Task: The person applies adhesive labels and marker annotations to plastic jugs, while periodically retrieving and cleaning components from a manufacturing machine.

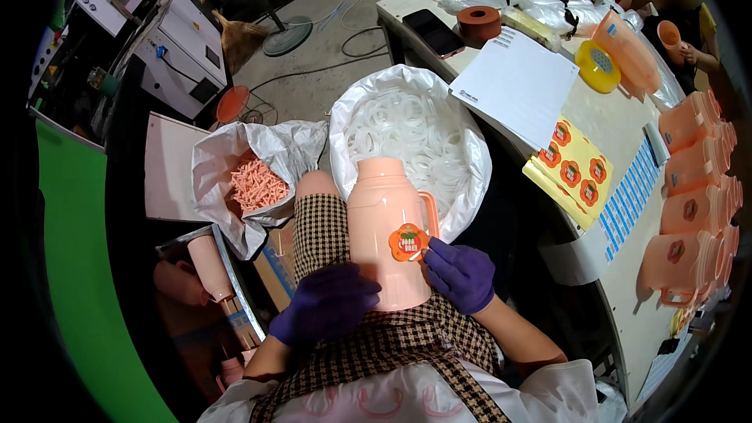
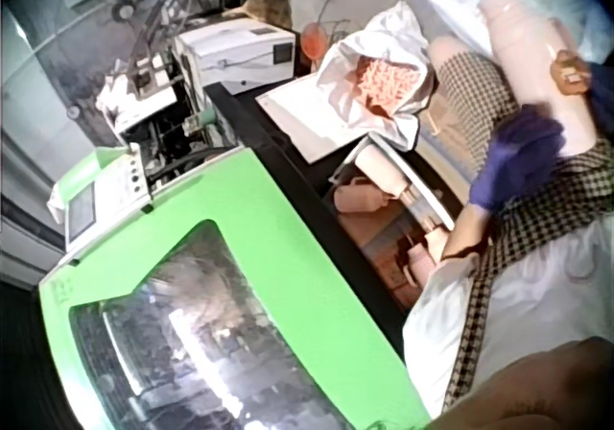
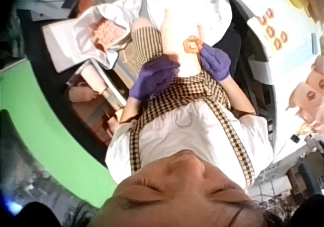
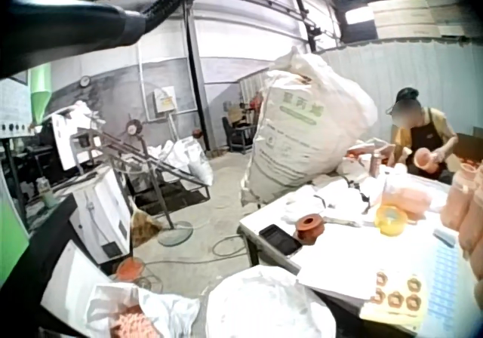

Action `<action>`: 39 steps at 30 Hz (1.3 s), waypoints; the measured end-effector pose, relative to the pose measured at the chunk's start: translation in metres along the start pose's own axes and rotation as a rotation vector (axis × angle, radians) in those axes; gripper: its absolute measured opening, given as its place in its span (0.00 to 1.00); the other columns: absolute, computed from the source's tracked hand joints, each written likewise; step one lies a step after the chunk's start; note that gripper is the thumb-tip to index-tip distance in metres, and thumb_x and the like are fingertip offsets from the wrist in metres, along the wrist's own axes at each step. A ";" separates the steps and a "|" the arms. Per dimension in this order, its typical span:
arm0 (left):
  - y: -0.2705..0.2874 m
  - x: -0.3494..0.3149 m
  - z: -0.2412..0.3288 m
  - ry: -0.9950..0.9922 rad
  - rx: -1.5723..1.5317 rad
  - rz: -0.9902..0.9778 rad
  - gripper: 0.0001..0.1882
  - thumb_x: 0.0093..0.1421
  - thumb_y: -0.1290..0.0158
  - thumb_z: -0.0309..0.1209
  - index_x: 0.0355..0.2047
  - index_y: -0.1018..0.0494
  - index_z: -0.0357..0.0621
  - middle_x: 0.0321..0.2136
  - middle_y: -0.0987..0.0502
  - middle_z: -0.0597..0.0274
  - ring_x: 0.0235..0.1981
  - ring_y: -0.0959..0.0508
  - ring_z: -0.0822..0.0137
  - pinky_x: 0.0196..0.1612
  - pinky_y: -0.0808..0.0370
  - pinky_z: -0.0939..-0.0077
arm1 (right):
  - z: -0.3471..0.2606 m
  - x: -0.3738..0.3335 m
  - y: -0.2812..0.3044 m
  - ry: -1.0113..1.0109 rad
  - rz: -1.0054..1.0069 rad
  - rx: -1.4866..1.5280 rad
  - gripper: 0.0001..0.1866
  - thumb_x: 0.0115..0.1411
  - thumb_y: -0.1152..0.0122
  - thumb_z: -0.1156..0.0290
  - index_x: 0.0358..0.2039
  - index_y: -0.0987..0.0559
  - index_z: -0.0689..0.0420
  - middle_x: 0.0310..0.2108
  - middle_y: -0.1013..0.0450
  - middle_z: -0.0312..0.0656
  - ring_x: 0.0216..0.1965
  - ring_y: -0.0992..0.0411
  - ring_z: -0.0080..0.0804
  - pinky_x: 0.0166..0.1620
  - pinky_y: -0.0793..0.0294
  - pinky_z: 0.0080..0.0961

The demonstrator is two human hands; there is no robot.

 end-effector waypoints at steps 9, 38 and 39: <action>0.006 0.026 -0.006 -0.072 0.162 0.023 0.16 0.55 0.40 0.30 0.45 0.20 0.49 0.46 0.19 0.65 0.56 0.24 0.65 0.65 0.34 0.61 | 0.007 -0.003 -0.010 0.039 -0.043 -0.009 0.22 0.48 0.28 0.70 0.46 0.18 0.48 0.42 0.20 0.37 0.27 0.24 0.31 0.27 0.29 0.25; -0.044 0.248 -0.097 -0.161 0.464 0.064 0.27 0.62 0.47 0.45 0.59 0.30 0.48 0.60 0.29 0.56 0.64 0.34 0.56 0.69 0.50 0.49 | 0.320 0.184 0.039 -0.540 -0.271 -0.579 0.14 0.65 0.46 0.54 0.42 0.17 0.44 0.42 0.27 0.45 0.41 0.24 0.45 0.43 0.24 0.42; -0.050 0.247 -0.099 -0.155 0.449 0.044 0.27 0.62 0.46 0.46 0.59 0.30 0.48 0.60 0.29 0.57 0.64 0.33 0.56 0.69 0.49 0.49 | 0.337 0.181 0.034 -0.597 -0.317 -0.605 0.14 0.65 0.47 0.54 0.41 0.17 0.44 0.43 0.27 0.46 0.42 0.24 0.45 0.44 0.24 0.42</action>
Point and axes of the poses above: each hand's wrist, its own x-axis towards the middle knuckle, its own y-axis out of the back of the hand, z = x × y, the point moved 10 cm from there along x, towards the middle knuckle
